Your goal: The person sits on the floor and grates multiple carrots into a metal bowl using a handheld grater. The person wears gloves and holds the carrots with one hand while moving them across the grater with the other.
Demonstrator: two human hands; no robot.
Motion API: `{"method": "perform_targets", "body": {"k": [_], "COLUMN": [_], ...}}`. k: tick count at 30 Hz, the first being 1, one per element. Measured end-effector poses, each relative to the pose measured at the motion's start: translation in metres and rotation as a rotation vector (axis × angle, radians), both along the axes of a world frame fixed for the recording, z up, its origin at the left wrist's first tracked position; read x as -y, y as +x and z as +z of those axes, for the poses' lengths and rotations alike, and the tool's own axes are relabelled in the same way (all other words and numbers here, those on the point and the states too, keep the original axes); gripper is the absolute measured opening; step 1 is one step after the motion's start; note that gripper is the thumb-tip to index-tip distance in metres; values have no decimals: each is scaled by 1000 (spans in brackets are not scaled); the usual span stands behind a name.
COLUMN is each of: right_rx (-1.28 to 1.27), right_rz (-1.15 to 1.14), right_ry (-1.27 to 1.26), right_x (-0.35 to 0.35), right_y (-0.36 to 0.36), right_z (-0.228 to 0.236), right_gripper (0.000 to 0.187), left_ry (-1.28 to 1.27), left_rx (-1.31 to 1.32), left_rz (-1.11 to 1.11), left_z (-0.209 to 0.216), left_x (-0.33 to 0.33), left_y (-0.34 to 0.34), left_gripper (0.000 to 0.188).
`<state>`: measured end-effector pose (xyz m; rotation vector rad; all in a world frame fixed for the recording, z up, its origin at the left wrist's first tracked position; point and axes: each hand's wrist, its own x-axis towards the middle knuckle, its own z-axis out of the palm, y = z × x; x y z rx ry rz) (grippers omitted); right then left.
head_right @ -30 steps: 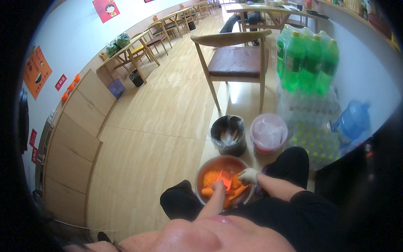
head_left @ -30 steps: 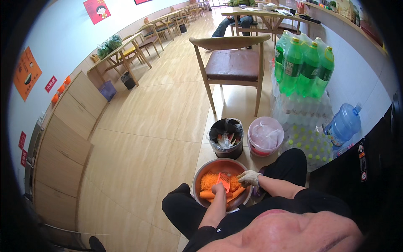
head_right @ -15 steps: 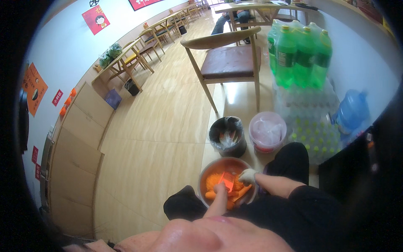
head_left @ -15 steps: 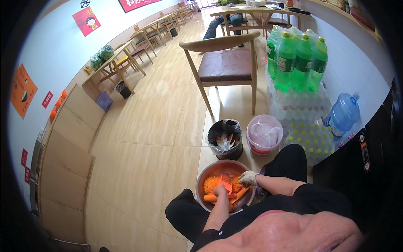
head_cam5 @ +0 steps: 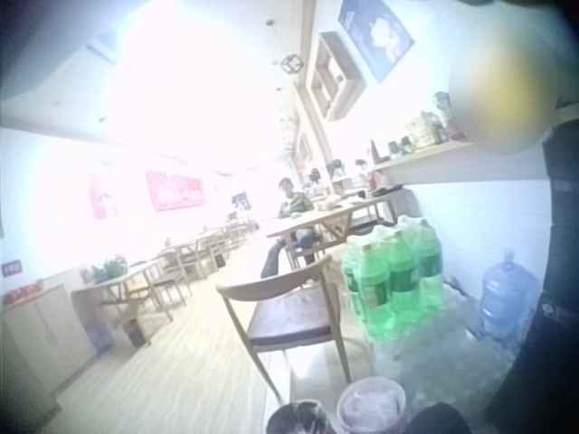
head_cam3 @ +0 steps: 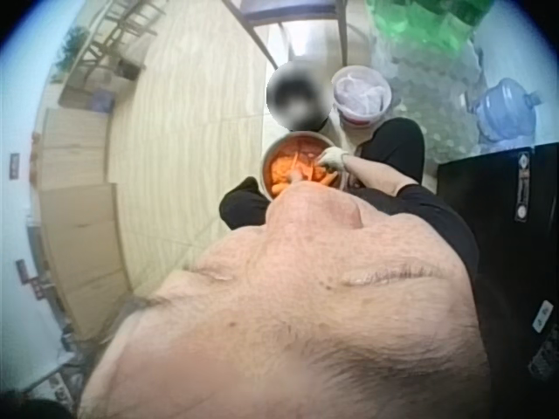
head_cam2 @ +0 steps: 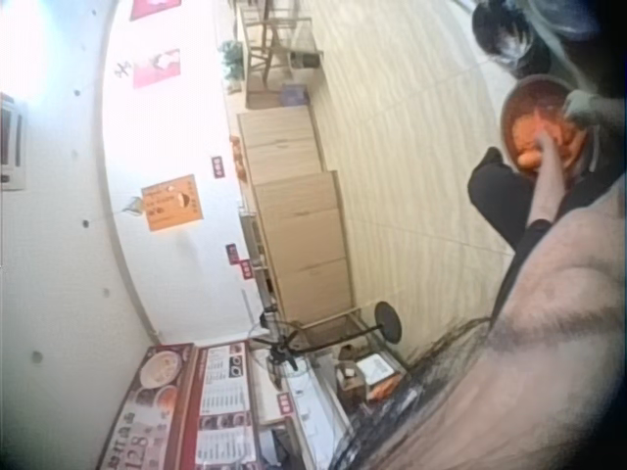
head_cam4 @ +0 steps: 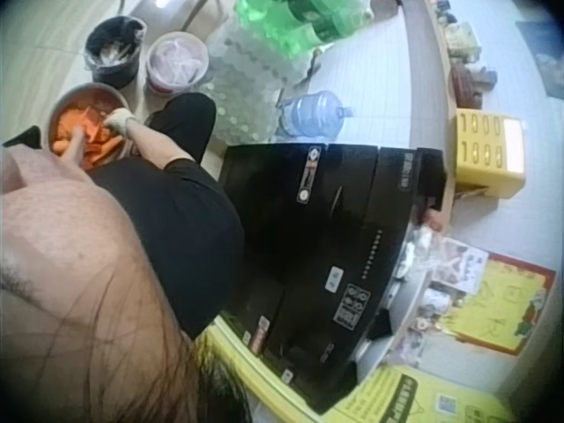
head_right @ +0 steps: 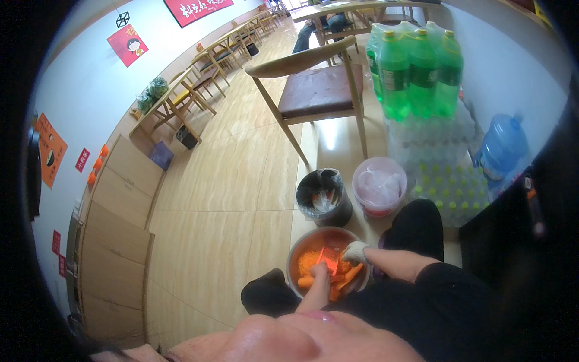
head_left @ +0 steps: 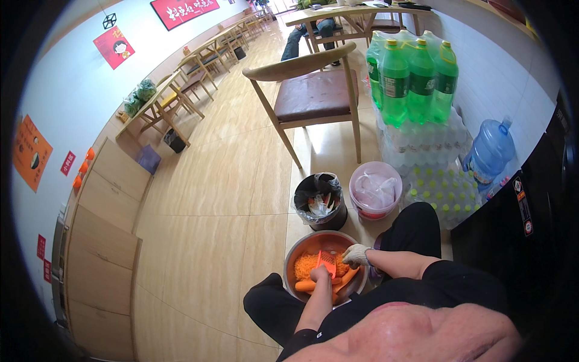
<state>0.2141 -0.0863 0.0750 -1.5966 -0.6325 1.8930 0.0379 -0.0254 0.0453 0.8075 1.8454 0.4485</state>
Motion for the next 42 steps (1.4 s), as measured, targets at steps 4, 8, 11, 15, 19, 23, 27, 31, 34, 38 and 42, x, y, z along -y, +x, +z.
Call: {"method": "perform_targets", "body": {"k": [4,8,11,15,19,23,27,31,34,38,42], "right_rx": [379,243,235,44,299,479,262,293,477,558,352], "right_rz": [361,266,214,15,347,495,267,288,464,517,281], "right_ry": [532,160,84,-54,334,472,-48,-3,221,336,-1], "right_x": [0,2,5,6,6,3,2,1,1,3,4], "right_y": [3,1,-3,-4,1,4,1,-2,-1,0,-4], "right_z": [-8,0,10,14,12,12,13,9,3,2,12], "right_gripper": [10,14,13,11,15,4,6,7,8,9,10], "left_ry": [47,49,54,33,31,33,46,54,53,60,67], "left_rx": [-29,-31,-41,24,23,5,-21,-8,6,-20,-42], "left_rz": [-15,-32,-38,17,-24,-52,-91,-85,-68,-90,-105], "left_z": [-32,-48,-41,-21,-7,2,6,5,4,5,5], "left_x": [-4,-5,-2,2,4,4,6,6,6,6,6], "left_y": [-2,-2,2,6,8,9,8,8,8,9,9], "left_gripper": [21,20,20,21,22,25,26,25,24,24,25]}}
